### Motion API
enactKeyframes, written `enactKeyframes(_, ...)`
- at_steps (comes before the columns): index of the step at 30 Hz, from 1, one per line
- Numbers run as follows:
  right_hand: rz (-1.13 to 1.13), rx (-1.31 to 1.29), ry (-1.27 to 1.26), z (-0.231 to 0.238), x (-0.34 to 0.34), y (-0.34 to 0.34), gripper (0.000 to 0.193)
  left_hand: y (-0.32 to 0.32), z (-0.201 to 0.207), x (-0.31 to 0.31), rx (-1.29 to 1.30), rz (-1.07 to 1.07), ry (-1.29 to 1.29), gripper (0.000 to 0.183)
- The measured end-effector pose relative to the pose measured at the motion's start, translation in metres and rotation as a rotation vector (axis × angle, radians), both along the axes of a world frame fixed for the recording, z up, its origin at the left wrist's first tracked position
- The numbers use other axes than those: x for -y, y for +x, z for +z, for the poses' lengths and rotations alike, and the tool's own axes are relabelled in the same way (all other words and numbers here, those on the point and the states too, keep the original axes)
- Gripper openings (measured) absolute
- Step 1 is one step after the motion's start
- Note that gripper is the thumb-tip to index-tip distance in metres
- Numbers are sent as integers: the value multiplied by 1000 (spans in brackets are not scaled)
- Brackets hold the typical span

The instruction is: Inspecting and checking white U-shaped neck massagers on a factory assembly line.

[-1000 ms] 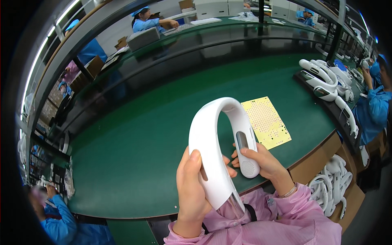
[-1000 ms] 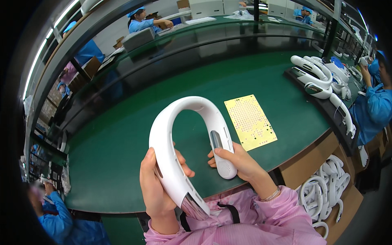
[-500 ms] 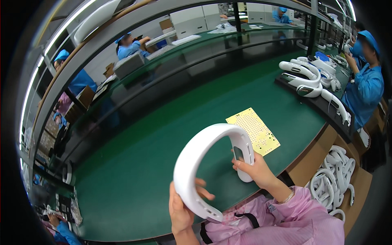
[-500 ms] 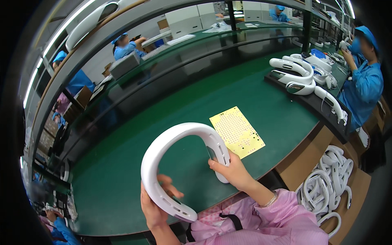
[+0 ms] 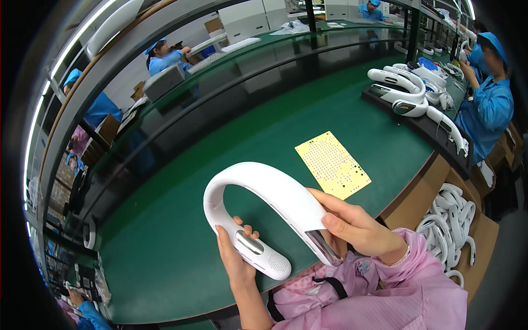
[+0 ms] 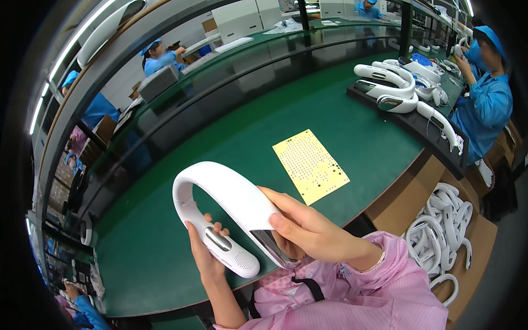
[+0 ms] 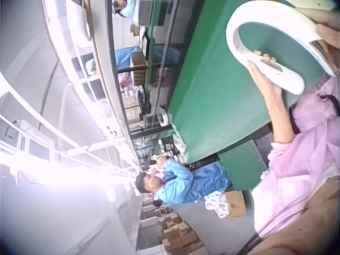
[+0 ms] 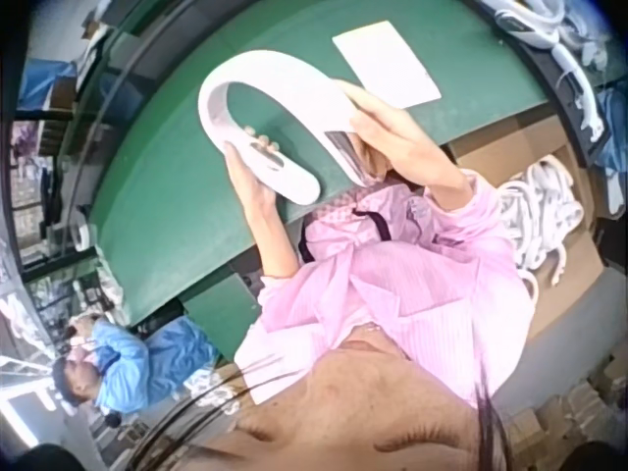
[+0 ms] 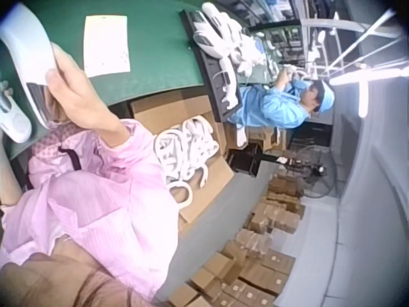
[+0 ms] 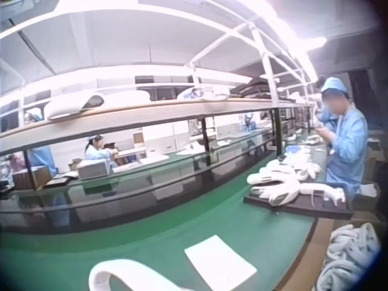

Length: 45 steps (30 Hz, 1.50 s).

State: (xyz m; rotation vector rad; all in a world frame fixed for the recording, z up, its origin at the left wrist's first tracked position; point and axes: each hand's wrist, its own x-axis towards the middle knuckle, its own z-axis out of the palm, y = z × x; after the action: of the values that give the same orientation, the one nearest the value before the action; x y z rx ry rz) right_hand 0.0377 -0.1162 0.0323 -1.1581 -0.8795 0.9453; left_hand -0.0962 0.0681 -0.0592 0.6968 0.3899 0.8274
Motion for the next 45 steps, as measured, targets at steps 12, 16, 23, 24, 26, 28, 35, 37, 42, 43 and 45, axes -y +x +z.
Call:
enactKeyframes(12,45,-385,-177,-90,-36,38,47,-17,80,36,146,-324,240,63)
enactKeyframes(16,36,-409,-222,-92,-44,28,42,-11,86,46,143,-331,237,65)
enactKeyframes(23,55,-452,-237,-97,-44,28,40,-6,86,49,123,-319,231,73)
enactKeyframes(24,48,-450,-233,-96,-45,28,39,-7,87,49,117,-321,250,77)
enactKeyframes(26,-6,-433,-192,-97,-46,27,38,-9,87,50,105,-324,286,85)
enactKeyframes(28,-107,-402,-114,-100,-42,27,36,-11,87,48,17,-344,444,93)
enactKeyframes(35,-638,310,182,-92,-28,38,43,-5,49,34,-483,117,848,55)
enactKeyframes(37,-617,555,218,-83,-24,36,59,-3,43,25,-417,141,685,46)
enactKeyframes(42,-341,841,189,-25,-5,11,72,10,16,-3,-237,276,338,37)
enactKeyframes(43,-243,800,165,-17,-3,7,73,14,14,-5,-208,298,212,35)
enactKeyframes(45,-44,555,113,-3,-2,4,63,17,9,-15,-258,174,184,33)
